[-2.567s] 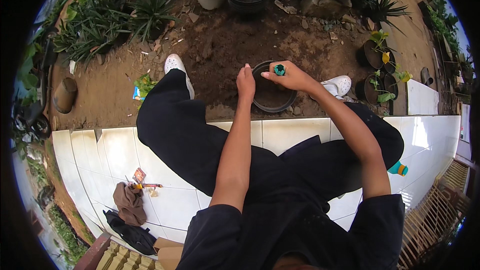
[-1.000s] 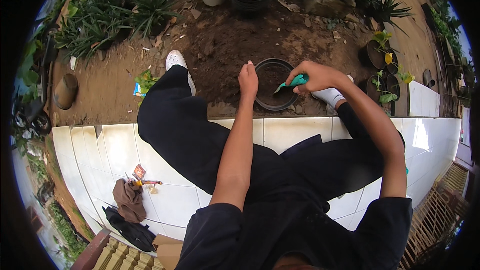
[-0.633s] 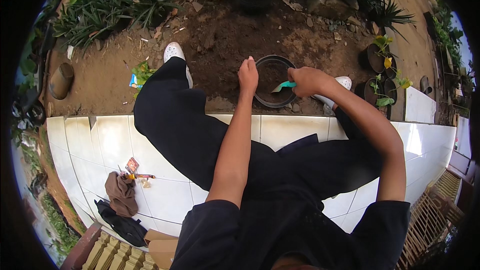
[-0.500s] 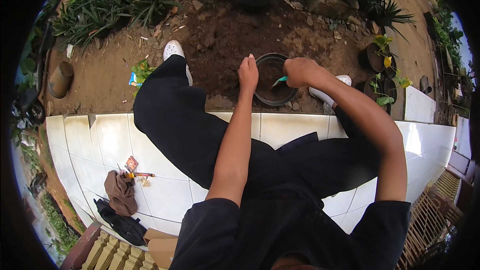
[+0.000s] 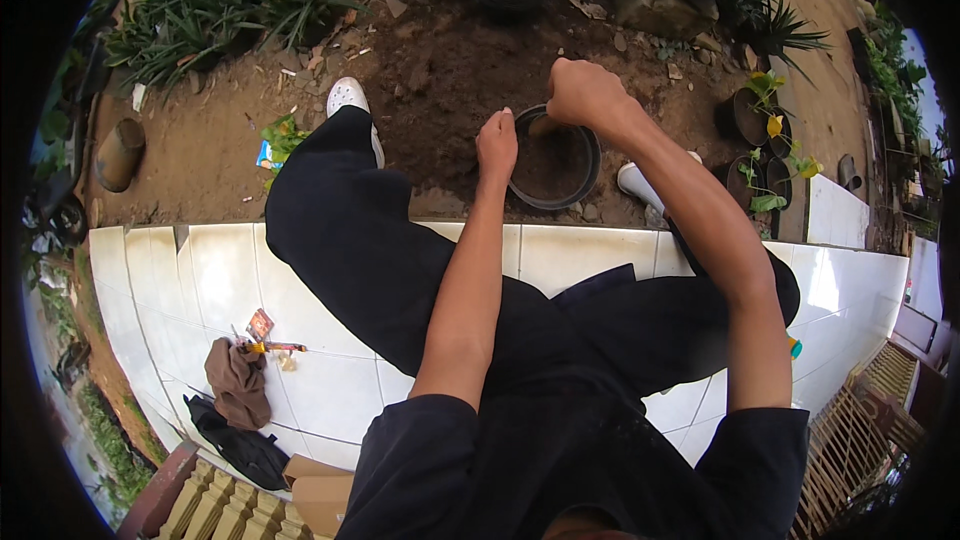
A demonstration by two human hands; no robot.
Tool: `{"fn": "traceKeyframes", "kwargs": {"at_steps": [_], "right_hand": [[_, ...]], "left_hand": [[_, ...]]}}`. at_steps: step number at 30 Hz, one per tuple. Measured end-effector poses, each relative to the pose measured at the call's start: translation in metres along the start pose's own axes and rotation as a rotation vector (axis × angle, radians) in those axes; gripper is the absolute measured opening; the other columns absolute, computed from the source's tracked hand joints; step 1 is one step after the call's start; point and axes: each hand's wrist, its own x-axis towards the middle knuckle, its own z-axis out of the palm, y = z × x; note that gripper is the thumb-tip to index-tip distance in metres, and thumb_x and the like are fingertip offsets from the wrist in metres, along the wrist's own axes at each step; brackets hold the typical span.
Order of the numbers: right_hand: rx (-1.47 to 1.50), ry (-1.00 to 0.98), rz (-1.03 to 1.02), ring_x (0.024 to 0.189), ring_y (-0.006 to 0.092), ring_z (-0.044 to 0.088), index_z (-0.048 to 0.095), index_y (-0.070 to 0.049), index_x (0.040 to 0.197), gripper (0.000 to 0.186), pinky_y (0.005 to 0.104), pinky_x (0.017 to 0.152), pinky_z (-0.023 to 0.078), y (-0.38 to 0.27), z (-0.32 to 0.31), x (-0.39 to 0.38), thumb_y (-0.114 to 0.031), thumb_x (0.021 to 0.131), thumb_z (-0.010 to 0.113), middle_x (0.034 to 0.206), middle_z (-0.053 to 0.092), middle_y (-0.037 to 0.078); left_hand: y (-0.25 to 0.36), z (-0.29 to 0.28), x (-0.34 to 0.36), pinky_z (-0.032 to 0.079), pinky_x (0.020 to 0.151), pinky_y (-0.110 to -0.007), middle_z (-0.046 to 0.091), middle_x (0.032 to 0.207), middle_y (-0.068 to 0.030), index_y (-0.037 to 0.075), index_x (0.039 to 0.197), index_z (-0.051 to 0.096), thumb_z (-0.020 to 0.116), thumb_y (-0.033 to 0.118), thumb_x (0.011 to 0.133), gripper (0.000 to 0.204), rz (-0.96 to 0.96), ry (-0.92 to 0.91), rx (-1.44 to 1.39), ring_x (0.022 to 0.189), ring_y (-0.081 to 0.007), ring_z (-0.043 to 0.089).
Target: The person sits cross-legged on a tiled surface and uses a small green trowel to dig into a black pot filled with soil. They repeatedly scoop and loosen the soil within the pot.
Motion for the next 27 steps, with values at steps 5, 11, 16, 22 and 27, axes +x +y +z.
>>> {"fn": "traceKeyframes", "kwargs": {"at_steps": [5, 11, 16, 22, 27], "right_hand": [[-0.090, -0.079, 0.010, 0.109, 0.0344, 0.071, 0.070, -0.002, 0.116, 0.045, 0.0435, 0.092, 0.057, -0.001, 0.014, -0.008, -0.026, 0.079, 0.079, 0.114, 0.073, 0.020], [-0.134, -0.113, -0.029, 0.108, 0.0321, 0.071, 0.072, -0.003, 0.114, 0.052, 0.0435, 0.091, 0.058, 0.007, 0.024, -0.011, -0.033, 0.073, 0.085, 0.114, 0.074, 0.020], [-0.058, 0.023, -0.090, 0.104, 0.0342, 0.072, 0.073, -0.001, 0.104, 0.041, 0.0442, 0.086, 0.059, -0.004, 0.013, -0.010, -0.027, 0.073, 0.083, 0.107, 0.075, 0.020], [-0.035, 0.054, -0.099, 0.104, 0.0346, 0.072, 0.073, -0.002, 0.108, 0.039, 0.0442, 0.087, 0.059, -0.024, -0.003, -0.003, -0.023, 0.076, 0.080, 0.107, 0.075, 0.020], [-0.058, -0.009, -0.070, 0.103, 0.0340, 0.073, 0.074, -0.002, 0.107, 0.034, 0.0436, 0.086, 0.059, -0.027, -0.002, 0.003, -0.022, 0.079, 0.074, 0.107, 0.075, 0.019]], "left_hand": [[0.005, -0.003, -0.001, 0.045, 0.076, -0.043, 0.059, 0.086, -0.0251, -0.005, 0.096, 0.059, 0.048, 0.033, 0.104, 0.040, -0.071, -0.022, 0.027, 0.075, -0.0350, 0.050], [0.005, 0.000, 0.000, 0.046, 0.076, -0.047, 0.061, 0.088, -0.0279, -0.005, 0.095, 0.058, 0.046, 0.034, 0.105, 0.042, -0.052, -0.020, -0.014, 0.085, -0.0467, 0.059], [0.001, 0.001, -0.001, 0.046, 0.076, -0.046, 0.059, 0.086, -0.0275, -0.005, 0.094, 0.057, 0.046, 0.033, 0.105, 0.041, -0.024, 0.003, -0.025, 0.079, -0.0444, 0.055], [0.001, 0.002, -0.001, 0.046, 0.076, -0.046, 0.060, 0.088, -0.0282, -0.005, 0.095, 0.057, 0.045, 0.033, 0.106, 0.041, -0.042, -0.026, -0.010, 0.082, -0.0455, 0.056], [-0.002, 0.000, 0.001, 0.046, 0.077, -0.047, 0.061, 0.090, -0.0282, -0.005, 0.096, 0.058, 0.045, 0.032, 0.105, 0.041, -0.024, -0.013, -0.017, 0.084, -0.0470, 0.057]]}}
